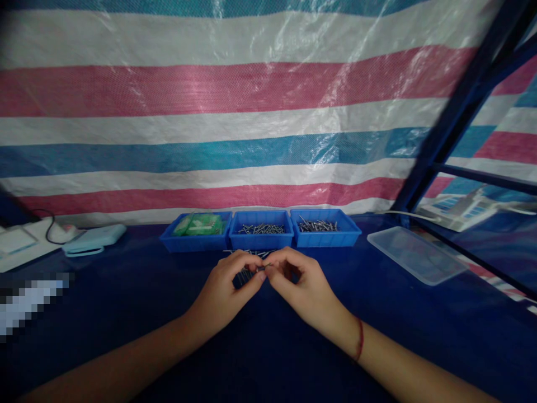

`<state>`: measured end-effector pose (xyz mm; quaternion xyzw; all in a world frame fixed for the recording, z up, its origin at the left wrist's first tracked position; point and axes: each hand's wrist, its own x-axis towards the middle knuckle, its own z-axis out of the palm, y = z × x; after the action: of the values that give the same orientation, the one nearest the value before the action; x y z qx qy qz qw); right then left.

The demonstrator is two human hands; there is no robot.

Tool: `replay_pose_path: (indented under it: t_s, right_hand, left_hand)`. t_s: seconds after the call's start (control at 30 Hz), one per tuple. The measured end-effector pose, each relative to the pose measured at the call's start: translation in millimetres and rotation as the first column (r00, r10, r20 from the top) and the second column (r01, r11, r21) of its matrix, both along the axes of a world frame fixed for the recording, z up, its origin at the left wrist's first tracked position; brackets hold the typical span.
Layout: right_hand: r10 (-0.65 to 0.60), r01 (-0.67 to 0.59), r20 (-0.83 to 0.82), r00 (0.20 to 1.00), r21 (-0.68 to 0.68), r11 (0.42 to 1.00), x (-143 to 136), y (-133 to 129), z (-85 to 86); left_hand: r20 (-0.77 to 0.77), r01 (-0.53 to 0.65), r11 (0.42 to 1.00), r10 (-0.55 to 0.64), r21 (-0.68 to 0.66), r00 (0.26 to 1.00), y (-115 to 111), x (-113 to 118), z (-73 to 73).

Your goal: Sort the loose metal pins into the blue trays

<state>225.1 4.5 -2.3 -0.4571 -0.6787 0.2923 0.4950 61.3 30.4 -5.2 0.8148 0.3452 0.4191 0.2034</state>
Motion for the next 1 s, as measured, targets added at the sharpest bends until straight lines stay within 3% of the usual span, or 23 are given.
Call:
replay_pose_path:
  t_s: [0.2, 0.47, 0.53, 0.6, 0.67, 0.73, 0.83, 0.9, 1.0]
  right_hand:
    - [-0.01, 0.01, 0.013, 1.0, -0.011, 1.0, 1, 1, 0.2]
    - [0.069, -0.093, 0.233, 0.97, 0.093, 0.991, 4, 2, 8.4]
    - [-0.069, 0.02, 0.263, 0.962, 0.185, 0.983, 15, 9, 12.3]
    - [-0.316, 0.233, 0.272, 0.909, 0.298, 0.926, 32, 18, 16.0]
    - [-0.536, 0.414, 0.315, 0.783, 0.379, 0.828, 52, 30, 18.2]
    - [-0.654, 0.483, 0.431, 0.622, 0.447, 0.753, 71, 40, 18.3]
    - [-0.709, 0.488, 0.538, 0.457, 0.514, 0.705, 87, 49, 14.4]
    - [-0.696, 0.465, 0.55, 0.462, 0.518, 0.718, 86, 50, 10.7]
    - [-0.615, 0.371, 0.56, 0.556, 0.495, 0.786, 74, 45, 6.6]
  left_hand:
    - [0.062, -0.067, 0.996, 0.063, 0.058, 0.996, -2, -1, -0.9]
    - [0.117, -0.068, 0.995, 0.059, 0.072, 0.991, -3, -3, -2.4]
    - [0.146, -0.049, 0.998, 0.042, 0.041, 0.988, -4, -4, -2.9]
    - [0.154, -0.023, 1.0, 0.021, 0.013, 0.988, -5, -3, -2.7]
    - [0.154, -0.011, 1.0, 0.011, 0.0, 0.988, -6, -3, -2.0]
    - [0.158, -0.006, 1.0, 0.005, 0.002, 0.987, -6, -3, -1.3]
    - [0.167, -0.023, 1.0, 0.021, 0.014, 0.986, -3, -5, -0.3]
    - [0.15, -0.033, 0.999, 0.03, 0.015, 0.988, 3, -8, 1.1]
    - [0.066, -0.03, 0.999, 0.029, 0.013, 0.997, 13, -14, 6.7]
